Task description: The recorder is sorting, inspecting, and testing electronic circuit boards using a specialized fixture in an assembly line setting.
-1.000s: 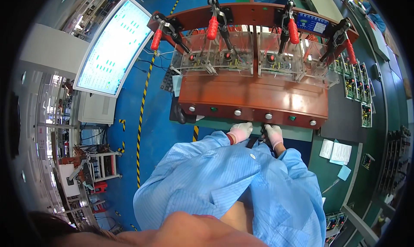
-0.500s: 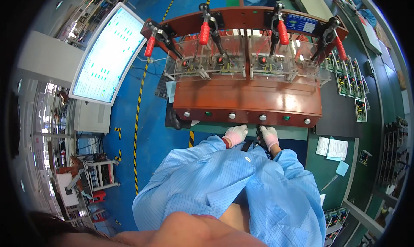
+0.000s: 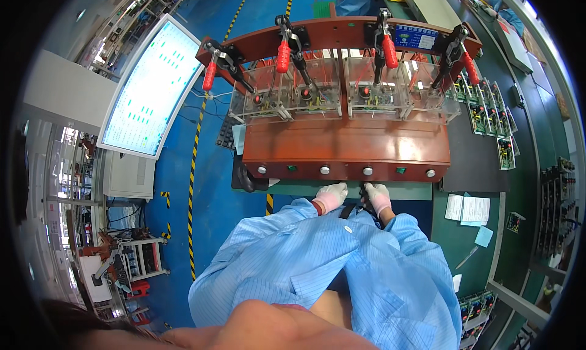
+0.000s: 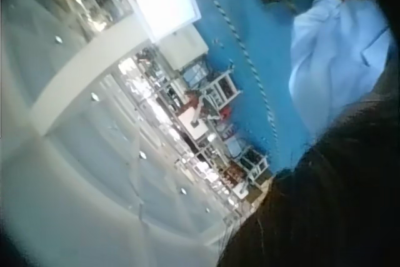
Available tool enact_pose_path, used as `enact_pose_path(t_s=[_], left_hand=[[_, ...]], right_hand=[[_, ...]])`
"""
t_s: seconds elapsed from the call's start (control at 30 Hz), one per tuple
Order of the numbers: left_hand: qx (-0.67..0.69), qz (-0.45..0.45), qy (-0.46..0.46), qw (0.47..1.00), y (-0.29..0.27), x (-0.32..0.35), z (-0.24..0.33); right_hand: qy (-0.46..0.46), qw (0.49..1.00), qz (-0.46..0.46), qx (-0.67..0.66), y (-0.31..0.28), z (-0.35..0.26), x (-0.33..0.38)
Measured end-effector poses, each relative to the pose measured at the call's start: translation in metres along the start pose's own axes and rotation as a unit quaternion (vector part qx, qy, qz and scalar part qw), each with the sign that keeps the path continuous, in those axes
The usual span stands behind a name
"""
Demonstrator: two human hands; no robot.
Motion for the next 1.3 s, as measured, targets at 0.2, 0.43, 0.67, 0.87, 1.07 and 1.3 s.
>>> enact_pose_path(t_s=[0.2, 0.43, 0.67, 0.87, 1.07, 1.3], left_hand=[[0.034, 0.010, 0.000, 0.999, 0.003, -0.001, -0.004], [0.013, 0.013, 0.000, 1.000, -0.003, 0.004, 0.001], [0.019, 0.007, 0.004, 1.000, -0.002, 0.002, -0.001], [0.023, 0.004, 0.001, 1.000, 0.001, 0.001, -0.003], [0.016, -0.001, -0.007, 1.000, -0.002, 0.003, 0.003], [0.107, 0.036, 0.163, 0.980, -0.060, 0.027, 0.020]], right_hand=[[-0.008, 1.000, -0.018, -0.014, 0.001, -0.001, 0.001], [-0.027, 0.999, -0.012, -0.021, 0.003, 0.004, -0.003], [-0.006, 1.000, -0.023, 0.012, 0.000, -0.001, -0.001], [-0.029, 0.999, -0.018, -0.006, 0.004, 0.001, 0.000], [-0.028, 0.999, -0.020, -0.013, -0.001, 0.007, -0.002], [-0.173, 0.974, 0.033, 0.142, -0.026, -0.021, 0.019]])
Point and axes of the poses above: each hand's wrist, its own x-axis away from the middle knuckle, its own y-axis out of the palm, z = x × y, the point moved 2 cm from there along -x, towards the middle knuckle, and after that the axes turned 1 degree about -y, right-handed, at the moved point
